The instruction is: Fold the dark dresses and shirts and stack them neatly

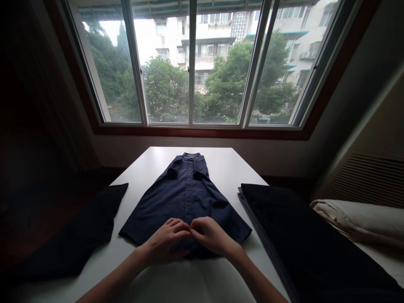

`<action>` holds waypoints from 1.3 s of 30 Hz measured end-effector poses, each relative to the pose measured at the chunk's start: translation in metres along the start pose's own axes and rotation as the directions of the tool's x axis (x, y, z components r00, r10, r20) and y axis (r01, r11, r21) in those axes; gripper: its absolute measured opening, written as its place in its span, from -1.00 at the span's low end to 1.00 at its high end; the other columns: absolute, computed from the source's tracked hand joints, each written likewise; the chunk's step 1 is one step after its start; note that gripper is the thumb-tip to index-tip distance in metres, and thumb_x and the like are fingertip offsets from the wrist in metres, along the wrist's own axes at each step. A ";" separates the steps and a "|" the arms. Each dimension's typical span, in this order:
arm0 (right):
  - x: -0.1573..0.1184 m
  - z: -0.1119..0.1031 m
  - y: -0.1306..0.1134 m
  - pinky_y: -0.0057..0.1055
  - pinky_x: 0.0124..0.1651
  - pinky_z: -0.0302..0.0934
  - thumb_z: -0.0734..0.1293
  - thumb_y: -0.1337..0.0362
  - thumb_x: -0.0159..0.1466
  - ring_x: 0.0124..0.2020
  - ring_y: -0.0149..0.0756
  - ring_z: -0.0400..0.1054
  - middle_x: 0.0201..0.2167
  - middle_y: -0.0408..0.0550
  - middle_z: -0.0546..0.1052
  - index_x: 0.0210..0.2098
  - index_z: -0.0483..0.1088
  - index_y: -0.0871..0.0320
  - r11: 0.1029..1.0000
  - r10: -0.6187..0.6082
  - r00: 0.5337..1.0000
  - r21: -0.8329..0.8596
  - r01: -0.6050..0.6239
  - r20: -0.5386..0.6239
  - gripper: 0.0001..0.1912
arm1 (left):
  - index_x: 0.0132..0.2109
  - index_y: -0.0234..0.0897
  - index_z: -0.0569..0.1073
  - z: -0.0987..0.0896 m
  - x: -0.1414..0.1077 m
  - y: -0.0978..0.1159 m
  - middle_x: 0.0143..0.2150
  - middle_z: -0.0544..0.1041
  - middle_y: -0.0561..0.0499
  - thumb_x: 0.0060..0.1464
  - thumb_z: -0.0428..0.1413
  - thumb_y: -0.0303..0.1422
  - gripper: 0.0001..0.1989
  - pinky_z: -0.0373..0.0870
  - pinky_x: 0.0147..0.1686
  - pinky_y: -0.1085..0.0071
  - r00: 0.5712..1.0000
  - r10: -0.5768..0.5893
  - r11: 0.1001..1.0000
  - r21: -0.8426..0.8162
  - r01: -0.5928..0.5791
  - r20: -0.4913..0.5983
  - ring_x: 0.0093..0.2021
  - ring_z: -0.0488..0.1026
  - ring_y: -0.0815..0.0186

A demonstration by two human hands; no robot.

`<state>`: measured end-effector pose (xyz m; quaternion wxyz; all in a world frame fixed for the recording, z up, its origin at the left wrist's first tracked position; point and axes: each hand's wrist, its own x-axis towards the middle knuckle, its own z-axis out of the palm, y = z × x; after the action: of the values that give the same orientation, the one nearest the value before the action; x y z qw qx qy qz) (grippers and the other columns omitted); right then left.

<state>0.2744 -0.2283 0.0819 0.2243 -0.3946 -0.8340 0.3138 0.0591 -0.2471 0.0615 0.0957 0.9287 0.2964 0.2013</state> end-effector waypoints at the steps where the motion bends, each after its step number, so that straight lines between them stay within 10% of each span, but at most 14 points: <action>1: 0.000 -0.002 -0.001 -0.49 -0.39 0.08 0.27 0.27 0.26 -0.47 -0.41 0.28 -0.50 -0.16 0.47 -0.39 0.47 0.19 1.000 0.005 1.000 -0.017 -0.005 -0.019 -0.81 | -0.01 -0.14 0.39 0.001 0.000 0.001 0.00 0.48 0.00 0.11 0.16 -0.15 -0.67 0.21 0.04 0.28 1.000 0.011 1.000 -0.009 -0.011 0.010 -0.01 0.39 0.23; 10: 0.007 -0.025 0.008 -0.42 -0.28 0.16 0.25 0.21 0.30 -0.38 -0.31 0.37 -0.42 -0.09 0.53 -0.37 0.46 0.16 0.992 0.058 0.978 -0.098 -0.078 -0.199 -0.78 | -0.27 -0.18 0.39 0.016 0.003 0.009 -0.27 0.51 0.12 0.14 0.14 -0.21 -0.84 0.25 -0.12 0.39 0.993 0.051 0.998 -0.044 -0.047 0.103 -0.24 0.43 0.37; 16: 0.042 -0.066 0.010 -0.43 -0.35 0.13 0.25 0.17 0.28 -0.44 -0.33 0.33 -0.49 -0.11 0.49 -0.40 0.45 0.16 0.983 0.051 0.975 -0.159 -0.087 -0.216 -0.76 | -0.33 -0.21 0.38 -0.034 0.026 -0.003 -0.38 0.50 0.10 0.17 0.09 -0.32 -0.89 0.26 -0.20 0.41 0.992 0.051 0.998 -0.028 -0.048 0.112 -0.34 0.44 0.38; 24: 0.161 -0.109 0.055 -0.49 -0.33 0.14 0.26 0.27 0.22 -0.37 -0.36 0.36 -0.39 -0.10 0.53 -0.31 0.50 0.18 0.933 0.114 0.978 -0.320 -0.167 -0.176 -0.81 | -0.27 -0.25 0.50 -0.076 0.105 -0.123 -0.28 0.53 0.01 0.16 0.06 -0.35 -0.86 0.33 -0.29 0.45 0.980 -0.200 0.980 -0.007 0.200 -0.015 -0.29 0.45 0.33; 31: 0.260 -0.103 0.117 -0.42 -0.13 0.20 0.28 0.29 0.23 -0.06 -0.18 0.37 -0.01 0.13 0.45 0.01 0.40 0.22 0.787 0.333 0.914 -0.465 -0.405 -0.232 -0.65 | -0.14 -0.24 0.53 -0.059 0.183 -0.234 0.00 0.49 -0.10 0.09 0.07 -0.37 -0.79 0.33 0.02 0.29 0.834 -0.549 0.825 0.118 0.552 -0.063 0.02 0.41 0.16; 39: 0.315 -0.083 0.149 -0.16 0.01 0.23 0.33 0.32 0.22 0.13 0.05 0.25 0.12 0.26 0.30 0.10 0.33 0.18 0.657 0.439 0.864 -0.568 -0.496 -0.247 -0.56 | -0.04 -0.27 0.49 -0.037 0.230 -0.305 0.17 0.34 -0.25 -0.02 0.11 -0.44 -0.66 0.22 0.13 0.04 0.672 -0.740 0.635 0.286 0.718 -0.045 0.22 0.20 -0.03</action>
<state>0.2179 0.1253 0.0758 0.0319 -0.6597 -0.7488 0.0547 0.0579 0.1367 0.0773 0.0479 0.7405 0.6671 0.0657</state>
